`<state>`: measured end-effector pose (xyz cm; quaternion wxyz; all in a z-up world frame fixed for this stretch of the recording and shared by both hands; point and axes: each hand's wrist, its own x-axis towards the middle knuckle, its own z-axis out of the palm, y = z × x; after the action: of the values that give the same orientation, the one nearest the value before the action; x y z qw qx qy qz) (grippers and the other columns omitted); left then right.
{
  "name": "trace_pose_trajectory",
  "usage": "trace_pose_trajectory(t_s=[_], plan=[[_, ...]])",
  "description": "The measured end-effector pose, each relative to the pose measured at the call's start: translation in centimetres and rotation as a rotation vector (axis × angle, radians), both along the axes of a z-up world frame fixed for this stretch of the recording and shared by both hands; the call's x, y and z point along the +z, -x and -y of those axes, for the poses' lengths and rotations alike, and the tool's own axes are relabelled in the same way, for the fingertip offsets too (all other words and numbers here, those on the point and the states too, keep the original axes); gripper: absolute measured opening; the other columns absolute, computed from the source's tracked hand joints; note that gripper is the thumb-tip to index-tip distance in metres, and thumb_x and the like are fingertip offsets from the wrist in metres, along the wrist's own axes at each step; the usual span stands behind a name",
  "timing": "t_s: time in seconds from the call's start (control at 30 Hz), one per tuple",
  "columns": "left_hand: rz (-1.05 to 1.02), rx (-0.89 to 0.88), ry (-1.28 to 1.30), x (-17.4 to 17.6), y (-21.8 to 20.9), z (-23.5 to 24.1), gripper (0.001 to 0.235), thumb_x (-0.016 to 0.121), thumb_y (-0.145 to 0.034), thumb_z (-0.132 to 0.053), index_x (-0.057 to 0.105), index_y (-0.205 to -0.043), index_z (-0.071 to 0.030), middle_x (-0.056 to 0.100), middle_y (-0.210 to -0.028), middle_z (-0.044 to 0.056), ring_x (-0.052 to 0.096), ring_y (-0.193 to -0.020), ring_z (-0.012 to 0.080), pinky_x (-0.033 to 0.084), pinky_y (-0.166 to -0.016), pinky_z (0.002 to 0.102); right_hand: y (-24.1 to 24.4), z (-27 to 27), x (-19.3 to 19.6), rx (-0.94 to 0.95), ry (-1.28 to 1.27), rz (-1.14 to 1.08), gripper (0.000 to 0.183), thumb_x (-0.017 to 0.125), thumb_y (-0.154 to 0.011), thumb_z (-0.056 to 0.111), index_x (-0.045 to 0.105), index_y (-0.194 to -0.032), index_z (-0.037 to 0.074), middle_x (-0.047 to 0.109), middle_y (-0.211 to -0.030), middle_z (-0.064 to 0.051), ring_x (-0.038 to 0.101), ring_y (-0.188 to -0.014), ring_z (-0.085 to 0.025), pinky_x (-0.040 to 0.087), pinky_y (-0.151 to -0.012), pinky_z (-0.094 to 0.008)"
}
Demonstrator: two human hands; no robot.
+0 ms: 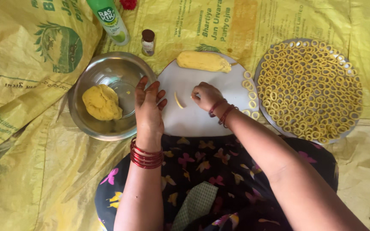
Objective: The person rolls small pieces of yellow dough into thin ropes on a white board, then shapes them into rings and places them on a large metal tray. The person continues to form and arrange the rings in a circular pattern.
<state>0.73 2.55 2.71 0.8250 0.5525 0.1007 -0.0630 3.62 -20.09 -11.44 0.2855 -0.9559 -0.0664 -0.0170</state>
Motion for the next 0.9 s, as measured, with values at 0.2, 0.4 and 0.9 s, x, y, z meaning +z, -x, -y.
trace_pose_trajectory(t_s=[0.2, 0.4, 0.9], plan=[[0.008, -0.002, 0.027, 0.5, -0.4, 0.1, 0.057, 0.057, -0.096, -0.025, 0.042, -0.150, -0.012, 0.061, -0.127, 0.005, 0.059, -0.100, 0.0140, 0.049, -0.084, 0.032, 0.5, -5.6, 0.1, -0.190, -0.150, -0.207, 0.016, 0.073, -0.079, 0.022, 0.072, -0.091, 0.011, 0.076, -0.087, -0.009, 0.073, -0.084, -0.030, 0.058, -0.079, -0.041], [0.014, -0.009, 0.049, 0.4, -0.4, 0.0, 0.058, 0.058, -0.095, -0.021, 0.041, -0.150, -0.010, 0.060, -0.121, 0.003, 0.058, -0.096, 0.0132, 0.048, -0.081, 0.030, 1.4, -6.5, 0.2, -0.151, 0.011, -0.061, 0.022, 0.076, -0.076, 0.023, 0.071, -0.092, 0.009, 0.074, -0.088, -0.011, 0.071, -0.084, -0.033, 0.057, -0.076, -0.046], [0.011, -0.064, -0.076, -0.3, -0.1, 1.0, 0.059, 0.056, -0.095, -0.018, 0.038, -0.150, -0.009, 0.062, -0.118, 0.003, 0.061, -0.094, 0.0130, 0.050, -0.078, 0.030, 6.1, 6.8, 0.9, -0.187, -0.080, -0.249, 0.019, 0.076, -0.081, 0.026, 0.080, -0.096, 0.015, 0.079, -0.092, -0.007, 0.077, -0.088, -0.023, 0.059, -0.084, -0.035]])
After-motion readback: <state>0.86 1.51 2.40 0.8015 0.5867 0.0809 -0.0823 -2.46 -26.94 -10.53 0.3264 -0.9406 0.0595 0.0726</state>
